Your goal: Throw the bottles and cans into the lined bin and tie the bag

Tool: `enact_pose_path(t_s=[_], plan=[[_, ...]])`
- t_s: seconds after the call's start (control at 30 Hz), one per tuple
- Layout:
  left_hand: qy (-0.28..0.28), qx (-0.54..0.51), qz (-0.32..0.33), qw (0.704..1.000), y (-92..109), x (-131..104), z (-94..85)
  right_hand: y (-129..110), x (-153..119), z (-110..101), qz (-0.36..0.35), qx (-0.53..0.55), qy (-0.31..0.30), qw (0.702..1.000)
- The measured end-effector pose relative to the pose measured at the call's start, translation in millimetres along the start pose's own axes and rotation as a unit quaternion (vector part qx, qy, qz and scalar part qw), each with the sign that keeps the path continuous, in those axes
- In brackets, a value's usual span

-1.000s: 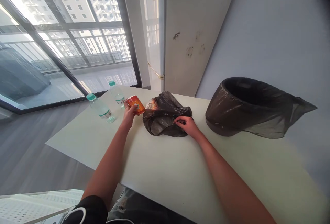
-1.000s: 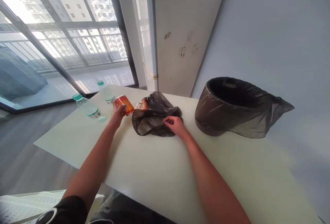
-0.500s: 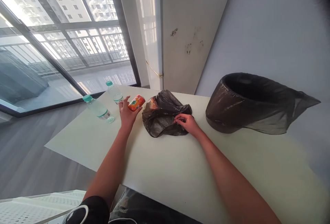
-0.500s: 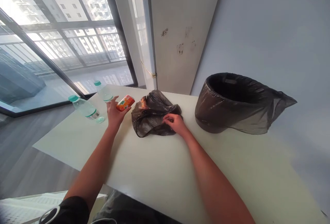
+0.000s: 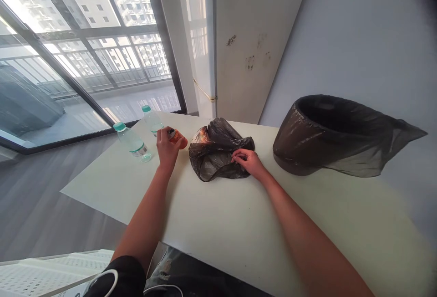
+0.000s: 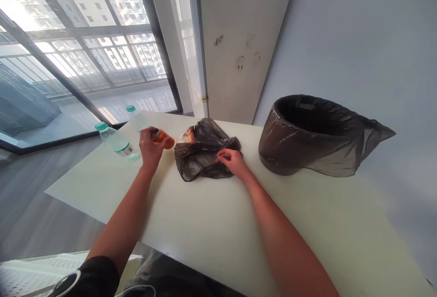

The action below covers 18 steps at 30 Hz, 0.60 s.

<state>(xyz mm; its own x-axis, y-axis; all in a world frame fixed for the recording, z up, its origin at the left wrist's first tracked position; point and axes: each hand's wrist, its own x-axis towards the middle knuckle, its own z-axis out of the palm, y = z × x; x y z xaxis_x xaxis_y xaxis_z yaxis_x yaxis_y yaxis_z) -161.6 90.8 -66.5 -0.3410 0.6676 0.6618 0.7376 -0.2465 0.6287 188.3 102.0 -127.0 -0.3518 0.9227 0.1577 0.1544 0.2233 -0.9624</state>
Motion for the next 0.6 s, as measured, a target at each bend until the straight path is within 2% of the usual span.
enact_pose_path(t_s=[0.1,0.37,0.6], plan=[[-0.031,-0.016,0.010,0.999,-6.6,0.9,8.5,-0.1,-0.4,0.5,0.004,0.008,0.001,1.000],[-0.065,-0.040,0.075,0.994,-14.4,-1.9,23.5,-0.5,-1.3,-0.1,-0.002,-0.016,0.000,1.000],[-0.074,-0.012,0.055,0.996,-10.4,-4.8,25.4,2.6,0.0,-0.4,-0.002,-0.016,-0.003,1.000]])
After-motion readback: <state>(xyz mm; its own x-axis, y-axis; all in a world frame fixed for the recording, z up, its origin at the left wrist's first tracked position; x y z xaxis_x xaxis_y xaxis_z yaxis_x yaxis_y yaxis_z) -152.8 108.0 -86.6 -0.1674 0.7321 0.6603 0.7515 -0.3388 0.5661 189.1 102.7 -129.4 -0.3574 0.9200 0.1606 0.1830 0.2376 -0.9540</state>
